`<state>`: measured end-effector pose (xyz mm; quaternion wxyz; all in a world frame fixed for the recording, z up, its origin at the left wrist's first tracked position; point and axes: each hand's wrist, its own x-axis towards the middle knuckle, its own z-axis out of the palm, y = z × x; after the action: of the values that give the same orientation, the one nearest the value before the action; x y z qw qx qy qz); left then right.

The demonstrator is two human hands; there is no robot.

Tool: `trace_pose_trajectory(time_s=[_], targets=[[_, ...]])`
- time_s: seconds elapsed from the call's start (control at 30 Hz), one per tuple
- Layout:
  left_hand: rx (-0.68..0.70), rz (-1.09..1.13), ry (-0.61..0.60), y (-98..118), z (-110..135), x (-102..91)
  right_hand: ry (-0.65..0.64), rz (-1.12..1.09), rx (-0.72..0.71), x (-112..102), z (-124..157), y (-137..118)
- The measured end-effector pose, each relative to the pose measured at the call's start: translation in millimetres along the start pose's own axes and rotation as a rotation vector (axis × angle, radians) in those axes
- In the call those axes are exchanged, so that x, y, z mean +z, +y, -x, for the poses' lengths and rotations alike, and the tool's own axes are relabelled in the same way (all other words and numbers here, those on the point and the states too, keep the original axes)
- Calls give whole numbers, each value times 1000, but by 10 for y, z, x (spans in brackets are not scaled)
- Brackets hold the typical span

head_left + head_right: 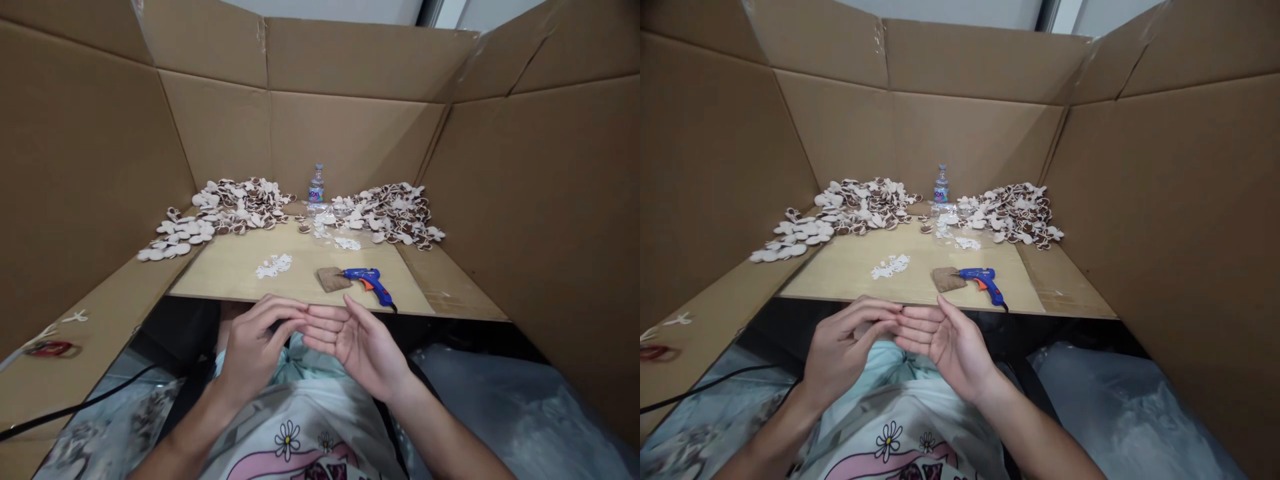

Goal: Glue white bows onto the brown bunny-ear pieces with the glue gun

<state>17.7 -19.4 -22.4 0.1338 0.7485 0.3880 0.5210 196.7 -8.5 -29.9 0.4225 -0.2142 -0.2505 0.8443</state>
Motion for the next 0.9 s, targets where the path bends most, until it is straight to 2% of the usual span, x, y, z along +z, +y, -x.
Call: trace_pose_trajectory(time_s=[0.3, 0.37, 0.43, 0.53, 0.6, 0.73, 0.9], targets=[[166, -129, -15, -6, 33, 51, -11, -1, -22, 19, 32, -48], [155, -128, -14, -17, 41, 51, -8, -8, -25, 33, 38, -57], [26, -53, 20, -21, 44, 39, -13, -7, -25, 42, 52, -70], [-295, 162, 77, -28, 38, 4, -32, 6, -37, 39, 67, -96], [-462, 327, 75, -43, 26, -20, -37, 18, -55, 27, 65, -116], [-635, 604, 98, -88, -4, -46, -19, 90, -95, 7, 60, -166], [-800, 839, 132, -87, -39, -50, 62, 226, -175, -5, 144, -319]])
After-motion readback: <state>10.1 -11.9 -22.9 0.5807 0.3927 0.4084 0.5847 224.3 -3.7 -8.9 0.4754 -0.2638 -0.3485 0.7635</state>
